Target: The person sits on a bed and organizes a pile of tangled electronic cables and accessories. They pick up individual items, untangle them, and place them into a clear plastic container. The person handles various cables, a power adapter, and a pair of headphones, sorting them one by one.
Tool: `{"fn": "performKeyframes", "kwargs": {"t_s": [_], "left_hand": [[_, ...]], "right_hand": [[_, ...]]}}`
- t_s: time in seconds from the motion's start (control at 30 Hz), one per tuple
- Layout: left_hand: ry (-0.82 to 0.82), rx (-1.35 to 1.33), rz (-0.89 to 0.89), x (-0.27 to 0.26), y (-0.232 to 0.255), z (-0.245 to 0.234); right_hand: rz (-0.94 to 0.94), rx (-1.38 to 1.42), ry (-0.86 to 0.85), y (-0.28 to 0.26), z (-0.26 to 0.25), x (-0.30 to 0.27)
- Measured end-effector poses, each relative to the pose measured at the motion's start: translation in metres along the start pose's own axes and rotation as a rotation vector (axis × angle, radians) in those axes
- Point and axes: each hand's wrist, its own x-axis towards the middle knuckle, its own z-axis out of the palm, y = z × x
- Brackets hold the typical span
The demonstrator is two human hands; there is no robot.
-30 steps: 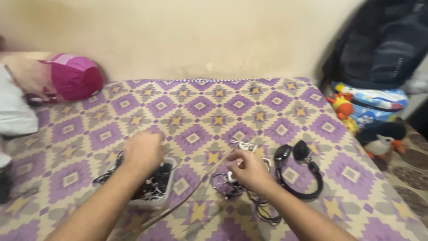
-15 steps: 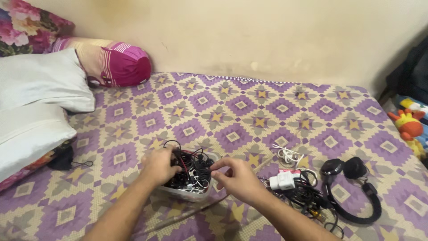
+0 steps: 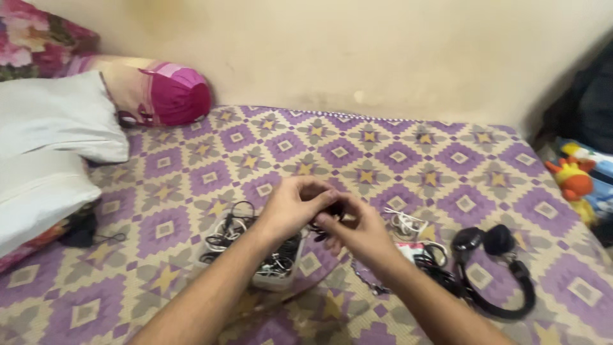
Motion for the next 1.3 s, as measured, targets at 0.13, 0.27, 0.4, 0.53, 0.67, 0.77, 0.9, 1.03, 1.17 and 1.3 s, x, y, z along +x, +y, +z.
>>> {"fn": "performKeyframes", "kwargs": {"t_s": [0.13,0.27,0.4,0.53,0.67,0.77,0.9,1.03,1.17,1.3], "left_hand": [[-0.111,-0.108,0.044,0.003,0.004,0.042],[-0.134,0.295,-0.048,-0.003,-0.001,0.084],[-0.114,0.722,-0.134,-0.007,-0.027,0.074],[0.1,1.223,-0.11,-0.009,-0.066,0.007],[0.094,1.409,-0.499,-0.03,-0.09,-0.045],[0.038,1.382,-0.642,-0.052,-0.094,-0.062],[-0.063,1.336,-0.638,-0.055,-0.087,-0.068],[-0.11,1.406,-0.565,-0.044,-0.077,-0.076],[0.176,1.494,-0.227,-0.038,-0.062,-0.074],[0.372,1.388,-0.061,-0.025,-0.017,-0.077]], "right_hand": [[0.017,-0.365,0.095,0.002,-0.046,-0.016],[0.12,-0.998,0.131,0.016,-0.082,-0.043],[0.065,-1.167,0.273,0.021,-0.09,-0.06],[0.128,-1.153,0.229,0.008,-0.077,-0.053],[0.016,-1.007,0.167,0.0,-0.043,-0.038],[0.081,-0.851,0.099,0.004,-0.02,-0.032],[-0.34,-0.801,0.043,0.01,-0.012,-0.032],[-0.142,-0.725,-0.012,0.006,-0.015,-0.03],[-0.144,-0.723,0.011,0.002,-0.022,-0.032],[-0.024,-0.652,0.022,-0.004,-0.024,-0.032]]}}
